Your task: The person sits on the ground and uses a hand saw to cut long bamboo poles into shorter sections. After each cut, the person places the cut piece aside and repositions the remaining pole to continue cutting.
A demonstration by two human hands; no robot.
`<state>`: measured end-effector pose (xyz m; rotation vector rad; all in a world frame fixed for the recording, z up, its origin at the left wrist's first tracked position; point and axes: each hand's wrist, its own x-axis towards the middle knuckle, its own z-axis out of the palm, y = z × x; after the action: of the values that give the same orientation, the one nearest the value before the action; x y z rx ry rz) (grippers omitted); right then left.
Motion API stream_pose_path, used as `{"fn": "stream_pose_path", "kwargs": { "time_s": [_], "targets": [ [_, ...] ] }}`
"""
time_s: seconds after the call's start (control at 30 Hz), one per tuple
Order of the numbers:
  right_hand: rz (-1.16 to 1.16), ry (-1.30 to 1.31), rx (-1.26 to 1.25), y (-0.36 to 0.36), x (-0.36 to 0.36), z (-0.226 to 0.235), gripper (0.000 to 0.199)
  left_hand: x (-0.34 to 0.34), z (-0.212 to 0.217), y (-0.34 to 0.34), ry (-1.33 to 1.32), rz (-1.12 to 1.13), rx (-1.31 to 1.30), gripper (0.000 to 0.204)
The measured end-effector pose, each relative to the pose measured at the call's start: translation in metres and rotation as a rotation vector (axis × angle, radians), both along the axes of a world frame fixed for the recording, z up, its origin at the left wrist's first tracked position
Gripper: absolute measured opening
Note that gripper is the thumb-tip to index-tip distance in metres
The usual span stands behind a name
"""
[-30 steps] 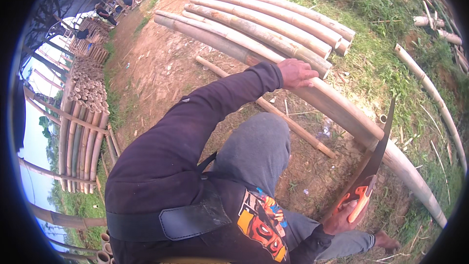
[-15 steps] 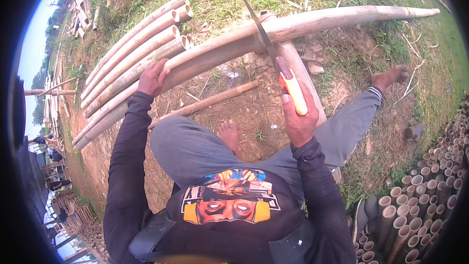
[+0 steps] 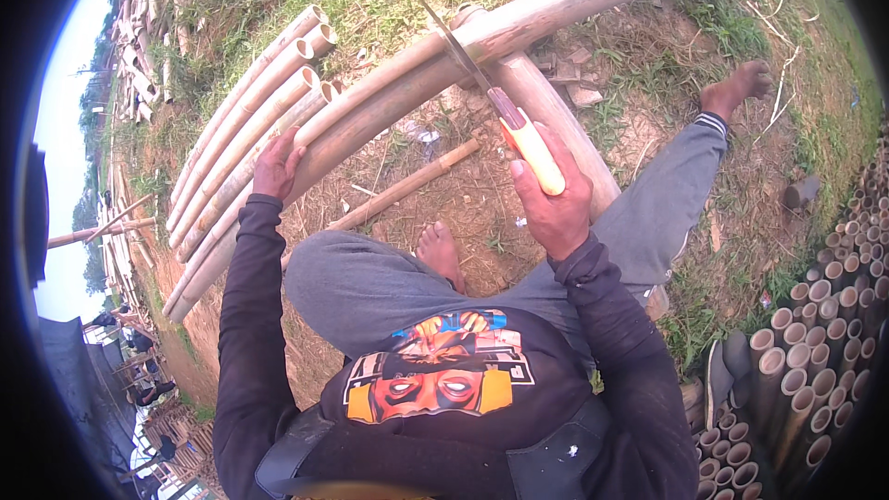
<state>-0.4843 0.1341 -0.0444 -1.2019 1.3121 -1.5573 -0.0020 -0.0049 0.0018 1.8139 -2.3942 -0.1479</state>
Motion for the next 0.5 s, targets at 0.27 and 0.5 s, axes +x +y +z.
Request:
{"fn": "stream_pose_path", "kwargs": {
  "time_s": [0.27,0.5],
  "targets": [
    [-0.009,0.002,-0.004,-0.007,0.003,0.006,0.052,-0.001,-0.009,-0.009,0.004,0.002,0.056,0.049],
    [-0.051,0.038,0.064,0.002,-0.013,-0.005,0.053,0.000,-0.003,-0.005,0.003,-0.029,0.099,0.049]
  ]
}}
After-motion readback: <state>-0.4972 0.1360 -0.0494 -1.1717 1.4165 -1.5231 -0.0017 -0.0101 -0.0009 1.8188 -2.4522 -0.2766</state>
